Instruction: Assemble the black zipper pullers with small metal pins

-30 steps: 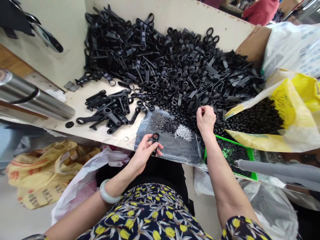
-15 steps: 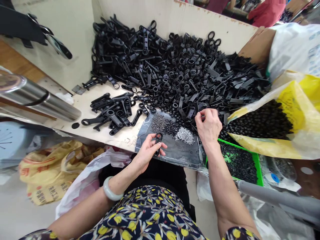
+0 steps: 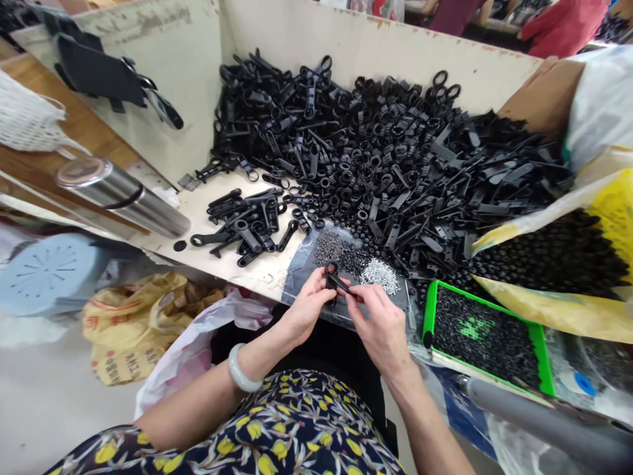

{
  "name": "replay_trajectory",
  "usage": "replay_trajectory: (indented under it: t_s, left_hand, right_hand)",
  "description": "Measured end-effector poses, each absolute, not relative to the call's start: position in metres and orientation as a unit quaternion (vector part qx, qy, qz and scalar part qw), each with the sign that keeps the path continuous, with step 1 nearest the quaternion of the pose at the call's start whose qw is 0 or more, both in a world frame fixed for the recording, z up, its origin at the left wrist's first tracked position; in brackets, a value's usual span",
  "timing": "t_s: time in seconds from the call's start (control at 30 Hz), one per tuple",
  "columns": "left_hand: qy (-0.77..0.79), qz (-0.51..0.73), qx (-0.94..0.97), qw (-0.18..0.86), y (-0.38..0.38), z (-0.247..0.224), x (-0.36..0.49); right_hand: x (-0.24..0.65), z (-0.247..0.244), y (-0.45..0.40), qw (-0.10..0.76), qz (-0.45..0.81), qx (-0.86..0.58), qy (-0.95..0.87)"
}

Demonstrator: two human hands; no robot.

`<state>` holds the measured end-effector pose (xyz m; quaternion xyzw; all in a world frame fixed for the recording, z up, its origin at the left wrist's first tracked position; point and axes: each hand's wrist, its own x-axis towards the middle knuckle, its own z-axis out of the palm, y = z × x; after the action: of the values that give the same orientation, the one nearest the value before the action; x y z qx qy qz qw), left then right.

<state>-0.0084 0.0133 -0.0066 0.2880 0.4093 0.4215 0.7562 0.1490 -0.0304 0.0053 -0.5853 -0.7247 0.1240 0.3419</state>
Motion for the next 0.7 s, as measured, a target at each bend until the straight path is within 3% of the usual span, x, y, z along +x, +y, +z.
replay_trajectory:
  t_s: [0.37, 0.7]
  left_hand:
    - [0.399, 0.431, 0.236, 0.774, -0.005, 0.002, -0.011]
    - [0.393, 0.435, 0.258, 0.768, -0.017, 0.004, -0.005]
  right_hand:
    - [0.129, -0.006, -0.067, 0.42, 0.286, -0.604, -0.614]
    - [0.124, -0.009, -0.072, 0.464, 0.273, -0.605, -0.587]
